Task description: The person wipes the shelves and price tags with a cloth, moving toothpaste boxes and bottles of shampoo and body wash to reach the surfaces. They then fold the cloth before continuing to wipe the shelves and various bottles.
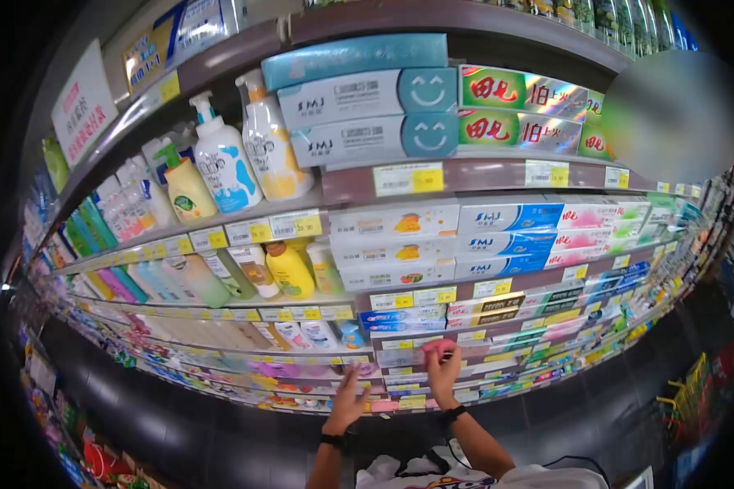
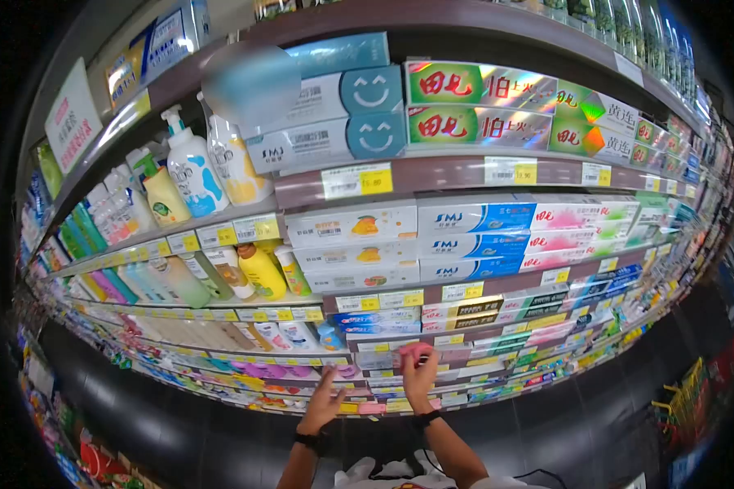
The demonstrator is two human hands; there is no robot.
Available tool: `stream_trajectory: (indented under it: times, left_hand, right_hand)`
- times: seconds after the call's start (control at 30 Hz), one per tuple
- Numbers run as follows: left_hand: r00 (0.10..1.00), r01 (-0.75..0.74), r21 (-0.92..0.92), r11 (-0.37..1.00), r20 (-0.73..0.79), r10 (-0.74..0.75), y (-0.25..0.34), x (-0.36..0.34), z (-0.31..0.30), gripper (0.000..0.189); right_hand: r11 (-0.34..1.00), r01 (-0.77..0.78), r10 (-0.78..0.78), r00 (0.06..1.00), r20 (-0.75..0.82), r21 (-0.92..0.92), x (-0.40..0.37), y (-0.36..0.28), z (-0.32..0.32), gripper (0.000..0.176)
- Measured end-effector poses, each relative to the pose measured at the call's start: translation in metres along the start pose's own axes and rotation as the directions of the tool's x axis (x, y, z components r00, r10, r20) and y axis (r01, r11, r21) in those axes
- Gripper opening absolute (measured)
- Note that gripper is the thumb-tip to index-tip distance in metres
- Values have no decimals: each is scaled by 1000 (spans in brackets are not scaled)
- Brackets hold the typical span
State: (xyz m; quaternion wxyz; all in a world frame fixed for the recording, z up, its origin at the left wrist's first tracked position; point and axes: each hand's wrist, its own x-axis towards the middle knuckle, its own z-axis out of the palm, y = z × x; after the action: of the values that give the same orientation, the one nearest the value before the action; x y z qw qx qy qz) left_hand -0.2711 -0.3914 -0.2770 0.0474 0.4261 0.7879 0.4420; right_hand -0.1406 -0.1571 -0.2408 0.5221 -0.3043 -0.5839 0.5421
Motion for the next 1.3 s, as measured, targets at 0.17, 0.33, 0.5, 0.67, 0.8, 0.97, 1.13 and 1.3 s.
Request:
stream_trajectory:
  times: [0.17, 0.33, 0.5, 0.67, 0.8, 0.97, 1.13, 1.3]
  left_hand:
    - [988, 125, -32, 992, 93, -121, -63, -58, -28, 63]
    - [970, 142, -61, 988, 208, -126, -78, -87, -38, 61]
    - [975, 62, -69, 996, 217, -45, -48, -43, -36, 59]
    - [965, -133, -159, 978, 203, 164, -21, 4, -42, 61]
    - [954, -166, -175, 971, 220, 203, -13, 29, -45, 66]
    - [943, -173, -183, 968, 253, 216, -8, 55, -39, 80]
    - [917, -97, -249, 964, 353, 184, -16, 57, -21, 88]
    - [927, -185, -200, 962, 289, 238, -21, 56, -9, 90]
  right_hand:
    - [995, 75, -74, 997, 3, -63, -9, 19, 27, 21]
    - [991, 57, -52, 998, 42, -120, -37, 50, 59, 21]
    - [992, 7, -13, 999, -44, -129, -37, 56, 62, 24]
    - [992, 110, -121, 957, -263, -57, -14, 43, 42, 13]
    - [988, 131, -123, 987, -101, 87, -50, 31, 96, 15]
    - [984, 128, -132, 991, -21, -127, -62, 49, 114, 21]
    - [983, 109, -140, 965, -219, -148, -48, 50, 88, 20]
    - [981, 119, -140, 981, -137, -155, -65, 54, 107, 26]
